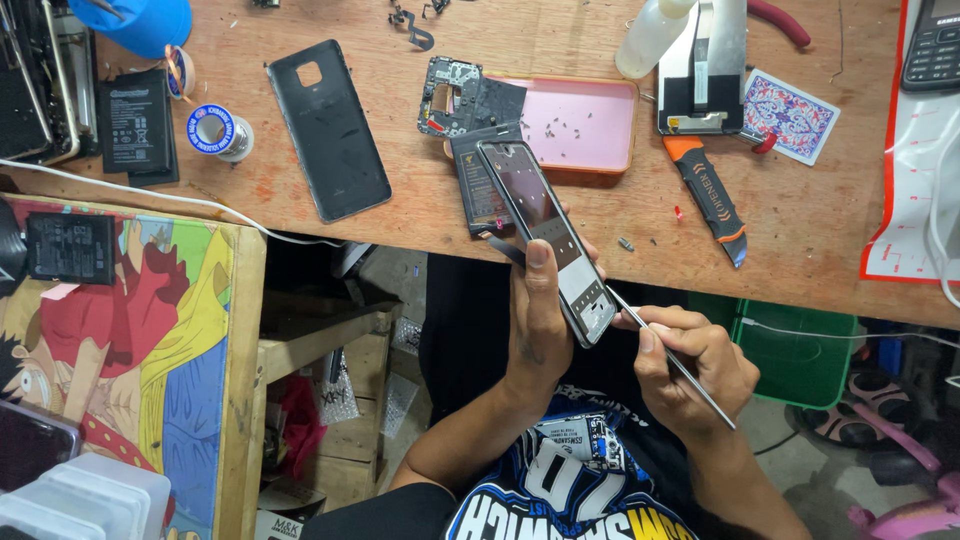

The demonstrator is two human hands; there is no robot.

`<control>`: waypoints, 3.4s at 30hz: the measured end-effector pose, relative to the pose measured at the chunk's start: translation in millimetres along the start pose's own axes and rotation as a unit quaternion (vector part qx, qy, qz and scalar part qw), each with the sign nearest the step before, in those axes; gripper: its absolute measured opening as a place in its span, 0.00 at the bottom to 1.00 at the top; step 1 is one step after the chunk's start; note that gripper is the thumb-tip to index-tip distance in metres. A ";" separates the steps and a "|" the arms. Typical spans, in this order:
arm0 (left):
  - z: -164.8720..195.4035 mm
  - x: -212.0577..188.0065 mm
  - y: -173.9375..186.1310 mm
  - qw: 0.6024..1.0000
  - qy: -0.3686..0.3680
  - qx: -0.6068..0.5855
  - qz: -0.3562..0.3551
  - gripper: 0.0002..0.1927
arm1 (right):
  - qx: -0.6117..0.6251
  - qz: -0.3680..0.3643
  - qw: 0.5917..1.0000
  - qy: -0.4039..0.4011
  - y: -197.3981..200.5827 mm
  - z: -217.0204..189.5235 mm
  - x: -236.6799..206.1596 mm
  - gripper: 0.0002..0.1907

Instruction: The person uses a metal spudger to pry and separate the screen assembly from the smartphone frame. They work along the edges and corners to release adhesive and lift the display, then rotate the device to continue prying different sides.

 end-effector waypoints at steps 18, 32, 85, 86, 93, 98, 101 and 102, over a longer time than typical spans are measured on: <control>0.0 0.3 2.7 1.000 0.012 0.001 -0.002 0.36 | -0.023 -0.020 0.996 0.083 -7.4 -8.1 21.4 0.09; 4.1 1.8 1.4 0.999 0.036 -0.014 0.004 0.35 | 0.012 -0.051 0.993 0.101 3.8 -20.0 25.6 0.07; 12.6 4.7 5.2 0.994 0.008 0.103 -0.037 0.39 | 0.004 -0.043 0.998 0.048 -16.6 -5.8 35.9 0.07; 12.0 6.1 6.1 0.993 0.004 0.106 -0.042 0.39 | -0.004 -0.043 0.998 0.049 -19.2 -3.8 39.7 0.08; 8.4 7.6 8.7 0.989 0.006 0.143 0.023 0.39 | 0.012 -0.053 0.997 0.049 -12.8 -12.5 41.6 0.07; 11.3 8.6 4.3 0.998 0.048 0.045 0.013 0.34 | 0.006 -0.052 0.998 0.048 -5.9 -21.0 34.4 0.06; 16.4 6.2 3.6 0.996 0.029 0.083 -0.017 0.36 | 0.002 -0.055 0.997 0.053 -11.6 -17.6 40.2 0.06; 18.0 5.6 3.7 0.994 0.017 0.102 -0.032 0.38 | 0.002 -0.058 0.997 0.058 -13.8 -15.6 43.7 0.06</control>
Point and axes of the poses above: each hand's wrist, its own x-axis towards the middle knuckle, its own y-axis out of the back of the hand, z = x × y, the point moved 3 cm from there along x, towards the middle knuckle, and after that the axes turned 6 degrees about y, right-handed, at the moved point
